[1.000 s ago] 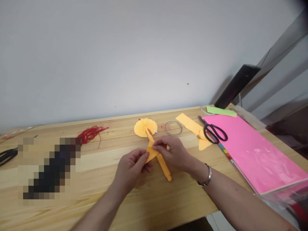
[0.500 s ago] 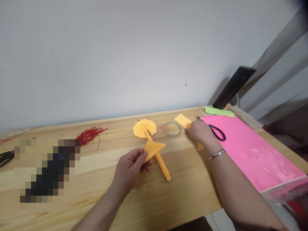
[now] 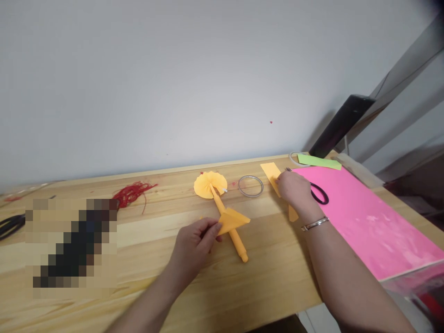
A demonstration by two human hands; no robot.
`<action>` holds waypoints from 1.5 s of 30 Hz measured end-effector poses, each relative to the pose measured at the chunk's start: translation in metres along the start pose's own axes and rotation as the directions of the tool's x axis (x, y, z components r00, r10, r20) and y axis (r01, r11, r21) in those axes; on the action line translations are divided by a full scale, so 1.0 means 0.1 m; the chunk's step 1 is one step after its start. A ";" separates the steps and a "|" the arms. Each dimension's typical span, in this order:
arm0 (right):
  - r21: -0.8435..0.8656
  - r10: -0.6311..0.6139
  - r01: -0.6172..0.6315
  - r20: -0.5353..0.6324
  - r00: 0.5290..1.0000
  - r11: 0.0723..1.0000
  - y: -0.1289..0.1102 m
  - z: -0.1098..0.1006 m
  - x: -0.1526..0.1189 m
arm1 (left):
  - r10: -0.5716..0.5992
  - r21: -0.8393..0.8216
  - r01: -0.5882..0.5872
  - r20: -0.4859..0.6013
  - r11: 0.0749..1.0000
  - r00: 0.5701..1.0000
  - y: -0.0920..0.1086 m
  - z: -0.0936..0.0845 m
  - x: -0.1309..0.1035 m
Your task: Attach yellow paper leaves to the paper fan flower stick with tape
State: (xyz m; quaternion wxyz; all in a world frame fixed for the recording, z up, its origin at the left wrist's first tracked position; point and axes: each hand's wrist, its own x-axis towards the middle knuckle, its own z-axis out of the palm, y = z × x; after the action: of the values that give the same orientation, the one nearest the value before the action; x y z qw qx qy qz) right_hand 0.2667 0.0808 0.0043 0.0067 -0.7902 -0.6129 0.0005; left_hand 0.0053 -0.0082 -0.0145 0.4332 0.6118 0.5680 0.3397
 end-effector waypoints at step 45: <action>0.978 -0.668 -0.015 0.152 0.729 0.206 -0.72 0.04 -0.70 | -0.167 -0.309 0.130 -0.095 0.942 0.981 0.06 -0.04 0.04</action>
State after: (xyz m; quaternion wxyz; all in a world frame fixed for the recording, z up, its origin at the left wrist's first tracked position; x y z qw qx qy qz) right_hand 0.1799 0.0309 0.0003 0.2915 -0.4260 -0.6222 0.5885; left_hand 0.0047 -0.0032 -0.0075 0.5111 0.4724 0.5791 0.4247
